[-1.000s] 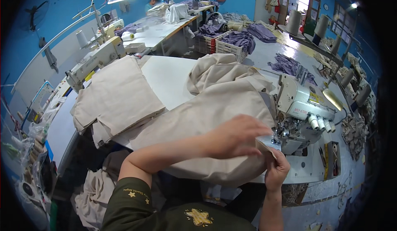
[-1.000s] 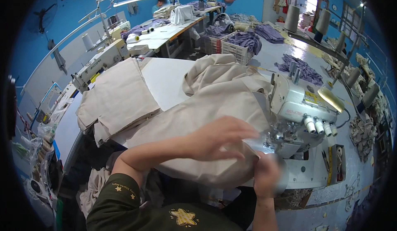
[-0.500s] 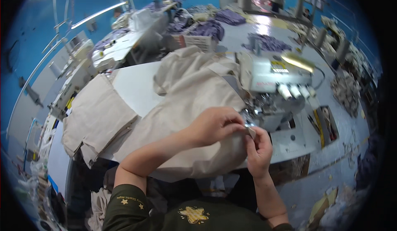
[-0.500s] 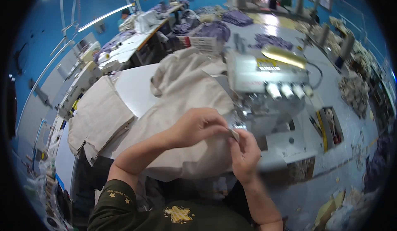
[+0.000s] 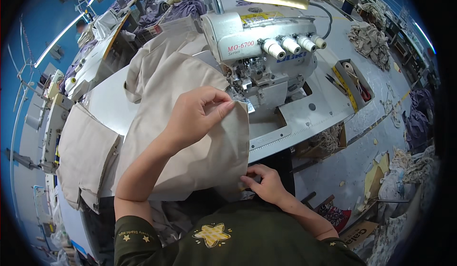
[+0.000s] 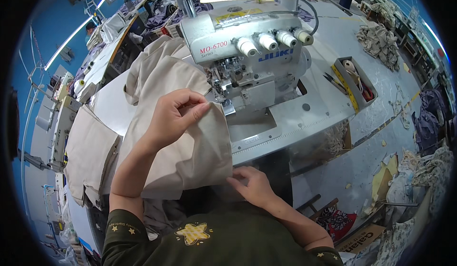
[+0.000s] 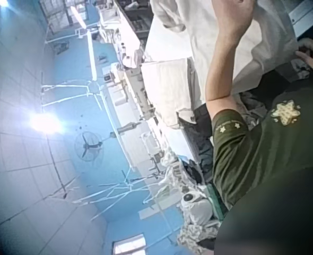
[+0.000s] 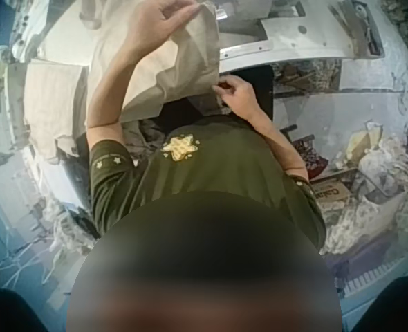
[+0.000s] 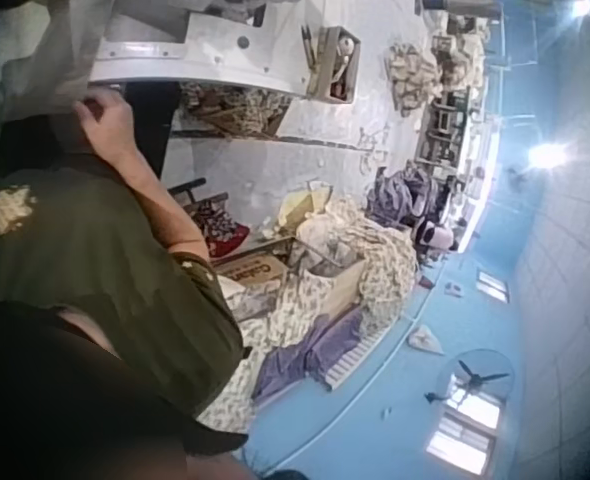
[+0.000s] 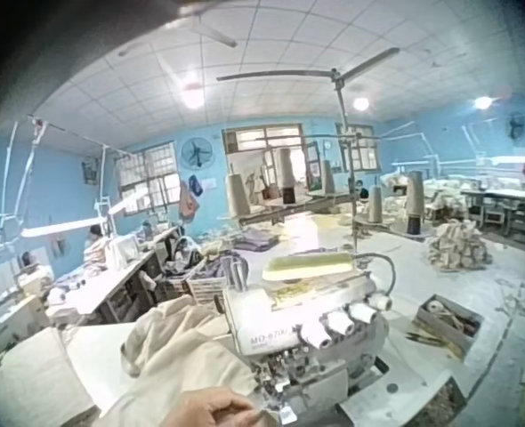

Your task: Sewing pieces of beige fabric together using an industrial overlock sewing machine.

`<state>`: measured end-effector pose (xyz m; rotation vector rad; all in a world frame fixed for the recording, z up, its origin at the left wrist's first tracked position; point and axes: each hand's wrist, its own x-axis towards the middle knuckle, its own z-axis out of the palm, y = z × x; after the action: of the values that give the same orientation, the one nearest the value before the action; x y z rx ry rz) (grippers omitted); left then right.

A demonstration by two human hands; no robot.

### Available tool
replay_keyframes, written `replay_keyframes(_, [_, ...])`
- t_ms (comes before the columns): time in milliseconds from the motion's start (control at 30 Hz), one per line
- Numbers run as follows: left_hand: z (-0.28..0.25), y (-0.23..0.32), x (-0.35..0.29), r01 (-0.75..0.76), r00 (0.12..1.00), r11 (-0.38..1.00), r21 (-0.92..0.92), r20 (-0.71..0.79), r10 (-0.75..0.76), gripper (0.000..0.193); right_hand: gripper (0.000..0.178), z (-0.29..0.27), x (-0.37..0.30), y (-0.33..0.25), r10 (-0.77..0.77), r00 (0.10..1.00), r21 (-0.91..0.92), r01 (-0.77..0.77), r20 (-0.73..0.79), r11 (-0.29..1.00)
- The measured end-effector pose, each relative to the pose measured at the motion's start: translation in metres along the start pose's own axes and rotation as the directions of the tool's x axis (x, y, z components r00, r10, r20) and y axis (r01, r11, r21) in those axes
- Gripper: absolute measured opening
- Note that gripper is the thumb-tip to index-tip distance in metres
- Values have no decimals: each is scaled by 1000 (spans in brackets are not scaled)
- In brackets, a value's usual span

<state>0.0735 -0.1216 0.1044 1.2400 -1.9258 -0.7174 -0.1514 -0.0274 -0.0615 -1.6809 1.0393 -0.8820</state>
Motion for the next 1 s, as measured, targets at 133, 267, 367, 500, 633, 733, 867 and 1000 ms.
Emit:
replay_keyframes(133, [3, 1, 2, -27, 1000, 993, 117, -10, 28, 11, 23, 17, -12, 30, 188, 964, 155, -218, 190, 963])
replay_keyframes(267, [4, -11, 1, -7, 1000, 998, 63, -17, 8, 14, 16, 15, -22, 21, 276, 948, 357, -316, 158, 879])
replay_keyframes(367, [2, -10, 3, 62, 998, 997, -41, -18, -63, 16, 14, 6, -29, 22, 362, 912, 300, -406, 195, 863])
replay_keyframes(500, [0, -8, 6, 161, 987, 985, -60, 19, -160, 16, 16, 3, -29, 16, 324, 930, 404, -368, 174, 838])
replay_keyframes(633, [2, -13, 8, 147, 989, 987, -64, 9, -147, 17, 16, 8, -20, 9, 439, 888, 510, -444, 138, 737])
replay_keyframes(733, [4, -15, 8, 139, 990, 990, -40, -6, -139, 15, 16, 11, -23, 19, 337, 938, 387, -340, 78, 857])
replay_keyframes(867, [6, -9, 7, -9, 999, 991, 135, -43, 14, 12, 18, 8, -39, 27, 353, 935, 358, -338, 26, 870])
replay_keyframes(1000, [10, -11, 6, -159, 983, 923, 350, -30, 181, 8, 12, -4, -51, 22, 176, 976, 276, -136, -126, 951])
